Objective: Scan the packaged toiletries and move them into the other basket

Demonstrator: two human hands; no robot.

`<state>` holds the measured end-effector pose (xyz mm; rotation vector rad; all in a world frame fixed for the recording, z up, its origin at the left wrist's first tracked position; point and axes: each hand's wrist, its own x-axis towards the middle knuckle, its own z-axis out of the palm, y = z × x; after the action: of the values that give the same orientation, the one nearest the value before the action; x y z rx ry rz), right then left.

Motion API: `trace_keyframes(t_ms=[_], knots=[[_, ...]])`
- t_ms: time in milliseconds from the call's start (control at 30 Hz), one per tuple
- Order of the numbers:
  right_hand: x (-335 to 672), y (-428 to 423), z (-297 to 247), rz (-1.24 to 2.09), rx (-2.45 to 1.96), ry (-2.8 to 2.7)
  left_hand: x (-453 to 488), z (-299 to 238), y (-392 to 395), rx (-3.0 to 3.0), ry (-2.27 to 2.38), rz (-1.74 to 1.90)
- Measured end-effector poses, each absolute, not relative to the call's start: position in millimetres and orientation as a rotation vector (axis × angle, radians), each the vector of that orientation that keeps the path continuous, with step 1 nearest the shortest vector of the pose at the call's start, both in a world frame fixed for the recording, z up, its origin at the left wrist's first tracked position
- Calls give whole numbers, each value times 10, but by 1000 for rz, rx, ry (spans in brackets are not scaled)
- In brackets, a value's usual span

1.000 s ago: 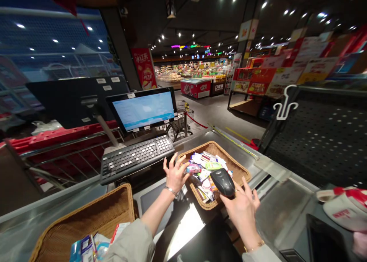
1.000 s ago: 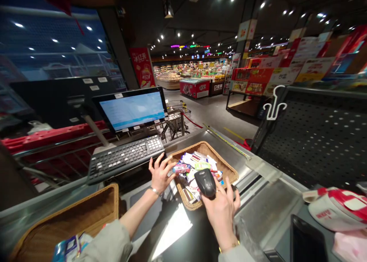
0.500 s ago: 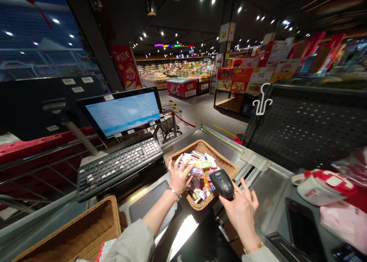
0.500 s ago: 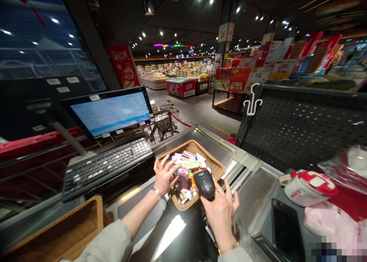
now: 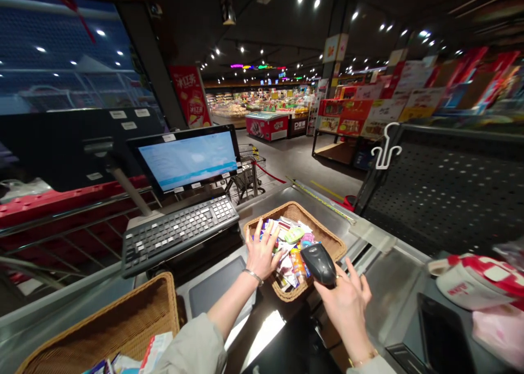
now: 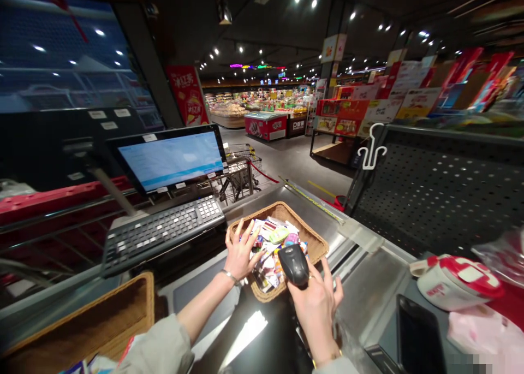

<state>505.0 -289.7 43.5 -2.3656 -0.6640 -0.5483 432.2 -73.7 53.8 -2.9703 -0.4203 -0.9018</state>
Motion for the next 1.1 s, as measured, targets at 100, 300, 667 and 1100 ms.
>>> trace_keyframes(t_ms=[100, 300, 667, 1100], knots=[[5027, -2816, 456, -555, -2337, -715, 4214, 555, -700, -2942, -493, -942], [4939, -2612, 512, -504, -2290, -829, 3931, 628, -595, -2865, -653, -950], [4710, -2269, 478, -448, -2191, -992, 3258, 671, -474, -2700, -958, -993], [4396, -2061, 585, -438, -2102, -1158, 2631, 650, -440, -2585, -1146, -987]])
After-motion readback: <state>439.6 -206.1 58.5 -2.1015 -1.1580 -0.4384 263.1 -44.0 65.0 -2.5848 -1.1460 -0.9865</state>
